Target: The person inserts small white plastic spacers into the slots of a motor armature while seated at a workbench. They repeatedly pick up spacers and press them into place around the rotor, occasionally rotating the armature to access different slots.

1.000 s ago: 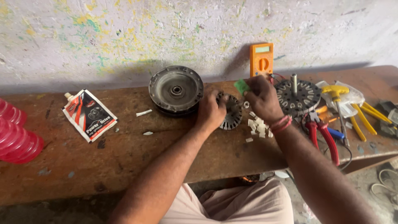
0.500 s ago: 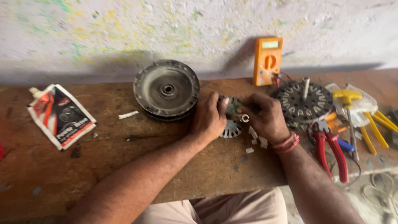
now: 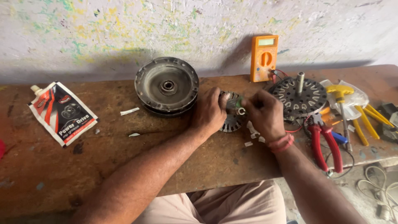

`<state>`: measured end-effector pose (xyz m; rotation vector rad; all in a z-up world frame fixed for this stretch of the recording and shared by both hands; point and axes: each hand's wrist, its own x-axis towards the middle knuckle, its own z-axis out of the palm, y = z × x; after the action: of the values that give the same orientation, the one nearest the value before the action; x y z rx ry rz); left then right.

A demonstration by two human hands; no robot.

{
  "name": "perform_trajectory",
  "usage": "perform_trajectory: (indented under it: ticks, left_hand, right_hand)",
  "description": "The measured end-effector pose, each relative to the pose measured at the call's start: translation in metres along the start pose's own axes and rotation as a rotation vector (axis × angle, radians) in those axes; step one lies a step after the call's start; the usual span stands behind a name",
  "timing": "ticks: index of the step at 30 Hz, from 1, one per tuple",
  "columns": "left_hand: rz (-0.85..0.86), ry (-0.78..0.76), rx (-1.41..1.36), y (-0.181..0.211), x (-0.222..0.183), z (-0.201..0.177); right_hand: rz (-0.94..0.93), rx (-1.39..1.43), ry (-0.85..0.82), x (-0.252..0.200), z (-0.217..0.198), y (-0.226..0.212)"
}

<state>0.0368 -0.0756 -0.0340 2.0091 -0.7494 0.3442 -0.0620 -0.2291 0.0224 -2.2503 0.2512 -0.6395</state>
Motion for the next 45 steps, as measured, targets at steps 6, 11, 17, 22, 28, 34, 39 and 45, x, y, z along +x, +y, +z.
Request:
perform_trajectory:
  ticks: [6,11,17,22,28,34,39,45]
  left_hand:
    - [0.010,0.000,0.009,0.004,-0.006,-0.008]
    - [-0.017,-0.035,-0.022,0.008,-0.003,-0.008]
    - [0.025,-0.012,0.001,0.001,-0.004,-0.009]
    - [0.018,-0.038,-0.005,0.009,-0.002,-0.004]
    - [0.024,-0.043,-0.034,0.009,-0.002,-0.005]
    - [0.039,-0.009,0.016,0.002,0.003,-0.006]
    - [0.086,0.034,-0.016,0.001,-0.001,0.000]
    - [0.018,-0.016,-0.013,-0.002,-0.002,-0.001]
  right_hand:
    - [-0.304,-0.188,0.063,-0.003,0.003,0.002]
    - [-0.367,-0.139,0.162,-0.001,0.001,-0.002]
    - [-0.397,-0.190,0.141,0.003,0.006,-0.004]
    - [-0.351,-0.174,0.119,0.000,0.001,0.001]
    - [-0.430,-0.163,0.180,0.004,0.003,0.001]
    - [-0.392,-0.200,0.135,0.008,0.007,-0.002]
    - [-0.396,-0.140,0.148,0.001,0.005,0.007]
    - [-0.491,-0.187,0.159,0.002,0.008,0.008]
